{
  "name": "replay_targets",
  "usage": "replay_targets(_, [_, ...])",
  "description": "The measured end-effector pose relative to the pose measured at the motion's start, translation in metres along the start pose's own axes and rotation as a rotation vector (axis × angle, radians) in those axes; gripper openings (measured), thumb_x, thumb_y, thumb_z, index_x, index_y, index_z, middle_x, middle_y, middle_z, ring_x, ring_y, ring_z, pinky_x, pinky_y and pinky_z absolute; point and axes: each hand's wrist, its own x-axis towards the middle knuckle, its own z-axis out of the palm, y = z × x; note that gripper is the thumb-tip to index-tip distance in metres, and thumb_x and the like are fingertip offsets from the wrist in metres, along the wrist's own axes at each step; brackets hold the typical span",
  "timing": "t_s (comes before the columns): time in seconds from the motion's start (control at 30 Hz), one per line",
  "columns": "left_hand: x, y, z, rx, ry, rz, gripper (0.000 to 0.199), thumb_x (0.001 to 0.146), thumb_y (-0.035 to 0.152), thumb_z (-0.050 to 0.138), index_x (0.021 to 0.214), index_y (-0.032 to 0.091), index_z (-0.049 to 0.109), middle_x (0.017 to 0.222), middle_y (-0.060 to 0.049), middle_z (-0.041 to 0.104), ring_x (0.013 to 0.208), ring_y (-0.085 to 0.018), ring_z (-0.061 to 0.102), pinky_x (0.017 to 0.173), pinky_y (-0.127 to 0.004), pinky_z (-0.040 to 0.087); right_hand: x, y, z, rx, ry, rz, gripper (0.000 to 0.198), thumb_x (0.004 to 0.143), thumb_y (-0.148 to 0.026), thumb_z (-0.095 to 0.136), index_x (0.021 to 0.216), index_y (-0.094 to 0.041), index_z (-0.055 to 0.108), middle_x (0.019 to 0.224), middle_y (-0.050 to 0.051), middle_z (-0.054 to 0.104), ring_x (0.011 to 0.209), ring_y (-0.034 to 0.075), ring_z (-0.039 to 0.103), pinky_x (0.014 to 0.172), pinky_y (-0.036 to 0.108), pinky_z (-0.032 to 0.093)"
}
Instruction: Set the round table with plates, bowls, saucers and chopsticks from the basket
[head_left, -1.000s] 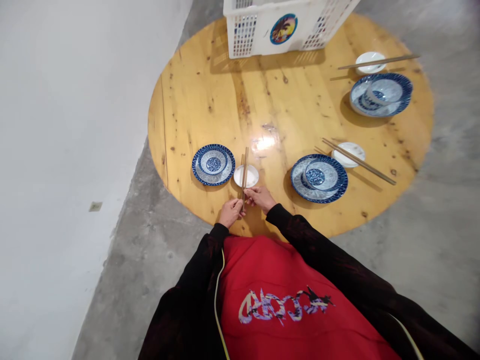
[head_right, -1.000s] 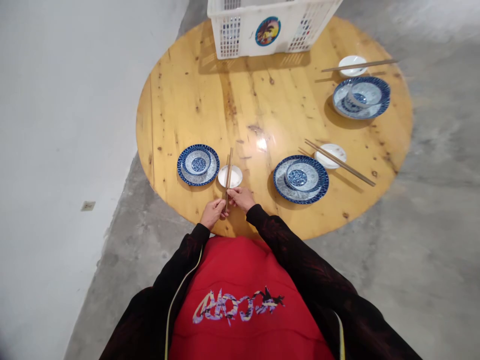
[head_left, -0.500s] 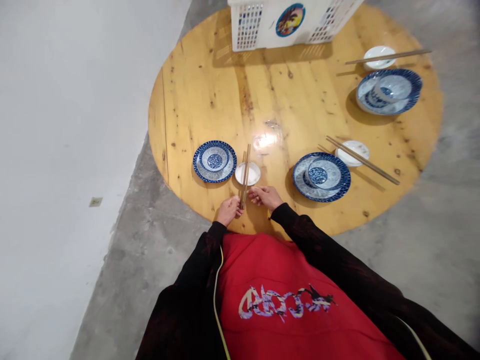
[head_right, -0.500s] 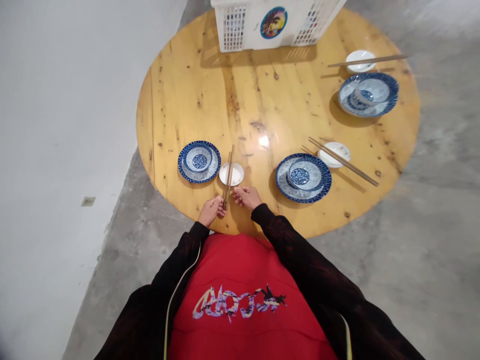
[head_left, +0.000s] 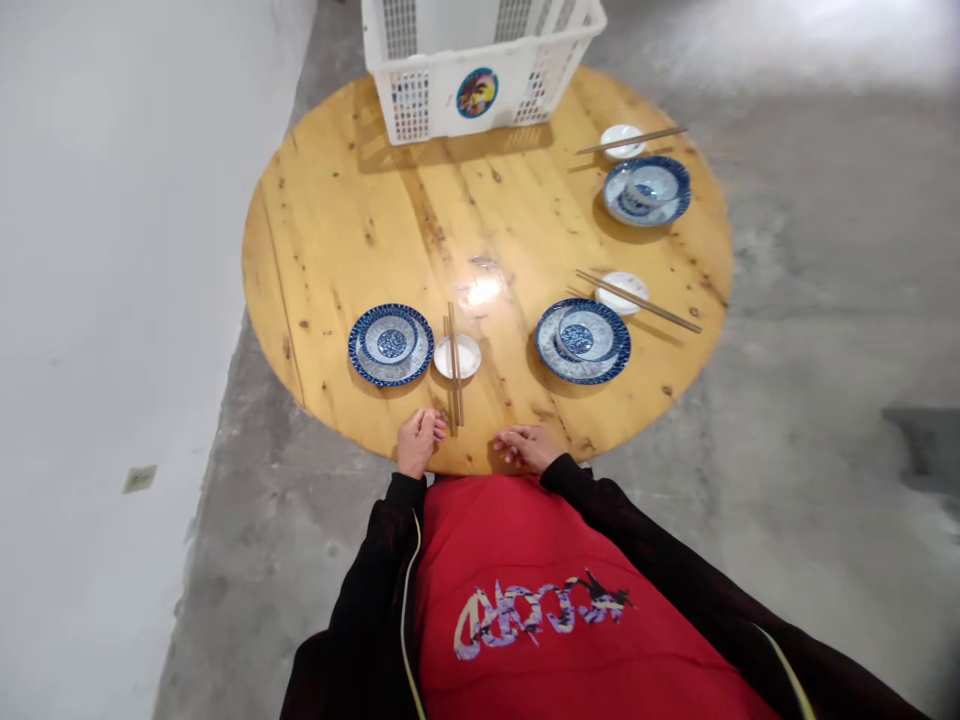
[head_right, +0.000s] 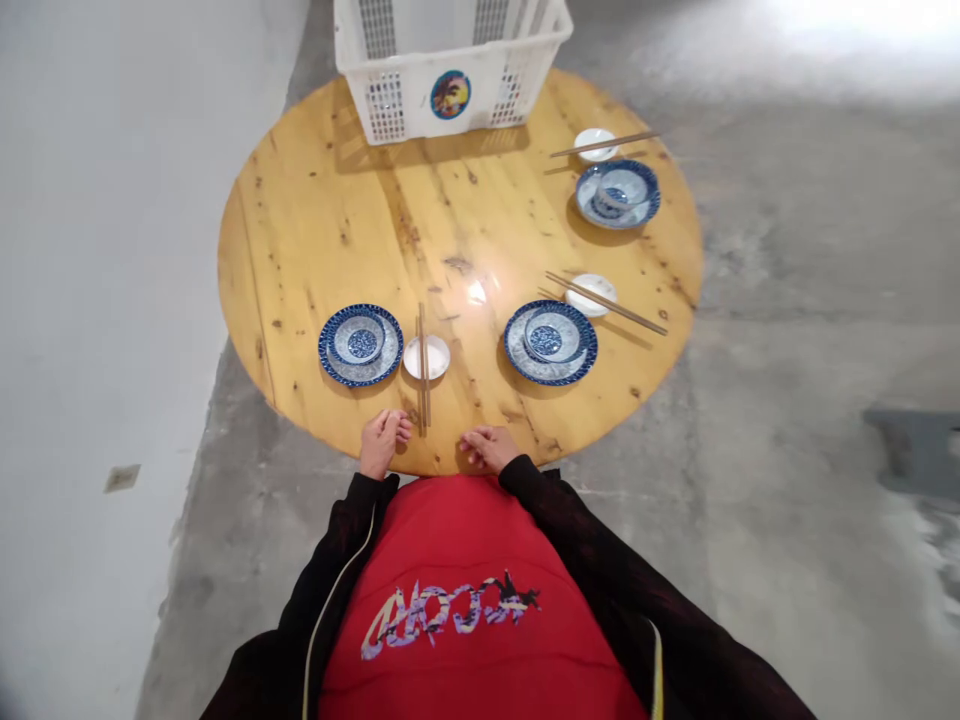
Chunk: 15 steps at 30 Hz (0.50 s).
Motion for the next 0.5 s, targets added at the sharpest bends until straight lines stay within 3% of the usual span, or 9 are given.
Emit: replay_targets(0.5, [0.022,0.008,-0.027,-0.102,0.218,-0.015,0.029,0.086,0.045,0.058,0.081,0.016,0.06,0.068,-0.002,0.067,0.054,-0.009,0.061,0.053,-0.019,0.047,-0.021,0.017,0.004,-0.026,0.0,-0.009,0.012,0.075,-0.026,0.064,0.069,-0.017,0.065,0.064,0.002,0.067,0.04,0.008,0.051,0.034,0.018,0.039])
